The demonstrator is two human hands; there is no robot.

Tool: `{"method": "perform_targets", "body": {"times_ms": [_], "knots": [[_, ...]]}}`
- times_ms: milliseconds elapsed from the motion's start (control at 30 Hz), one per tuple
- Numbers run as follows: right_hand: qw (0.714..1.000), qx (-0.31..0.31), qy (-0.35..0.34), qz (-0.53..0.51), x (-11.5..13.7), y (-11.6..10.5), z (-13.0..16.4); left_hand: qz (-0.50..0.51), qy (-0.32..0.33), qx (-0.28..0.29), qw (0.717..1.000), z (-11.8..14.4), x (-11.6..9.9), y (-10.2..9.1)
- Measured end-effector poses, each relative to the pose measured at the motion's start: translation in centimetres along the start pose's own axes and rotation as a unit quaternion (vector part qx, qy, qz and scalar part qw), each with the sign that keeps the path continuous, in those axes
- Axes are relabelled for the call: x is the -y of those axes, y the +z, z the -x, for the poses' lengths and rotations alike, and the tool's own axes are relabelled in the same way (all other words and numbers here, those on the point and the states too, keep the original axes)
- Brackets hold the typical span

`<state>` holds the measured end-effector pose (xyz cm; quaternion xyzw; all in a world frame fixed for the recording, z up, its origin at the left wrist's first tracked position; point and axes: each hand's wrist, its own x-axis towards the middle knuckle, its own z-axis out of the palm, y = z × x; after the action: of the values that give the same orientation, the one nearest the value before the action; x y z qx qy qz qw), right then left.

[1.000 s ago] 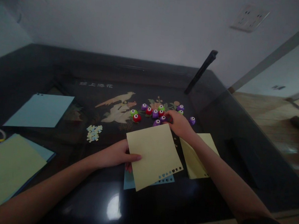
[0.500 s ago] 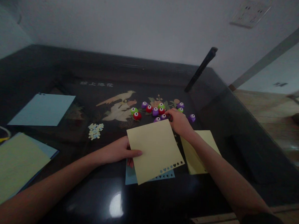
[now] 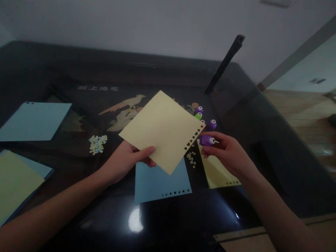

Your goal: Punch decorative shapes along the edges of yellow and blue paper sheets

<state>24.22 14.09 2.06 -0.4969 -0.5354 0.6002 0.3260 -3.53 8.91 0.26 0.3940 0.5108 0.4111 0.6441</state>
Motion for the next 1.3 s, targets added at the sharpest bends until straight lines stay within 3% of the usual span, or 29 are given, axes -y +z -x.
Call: {"method": "perform_targets", "body": {"times_ms": [167, 300, 400, 633, 1300], "knots": [[0.995, 0.029, 0.031, -0.093, -0.5, 0.9, 1.4, 0.001, 0.000, -0.047, 0.999, -1.0, 0.1, 2.6], [0.995, 0.016, 0.041, -0.087, -1.2, 0.9, 1.7, -0.059, -0.021, -0.044, 0.997, -1.5, 0.8, 3.9], [0.994, -0.001, 0.038, -0.106, -1.7, 0.8, 1.8, -0.112, -0.048, -0.033, 0.992, -1.3, 1.1, 3.9], [0.976, 0.050, 0.070, -0.198, -2.1, 0.7, 1.8, -0.157, -0.067, -0.017, 0.985, -0.9, 0.9, 3.2], [0.981, 0.018, 0.077, -0.176, -2.3, 1.1, 2.1, -0.250, -0.043, -0.002, 0.967, -0.7, 0.7, 3.1]]}}
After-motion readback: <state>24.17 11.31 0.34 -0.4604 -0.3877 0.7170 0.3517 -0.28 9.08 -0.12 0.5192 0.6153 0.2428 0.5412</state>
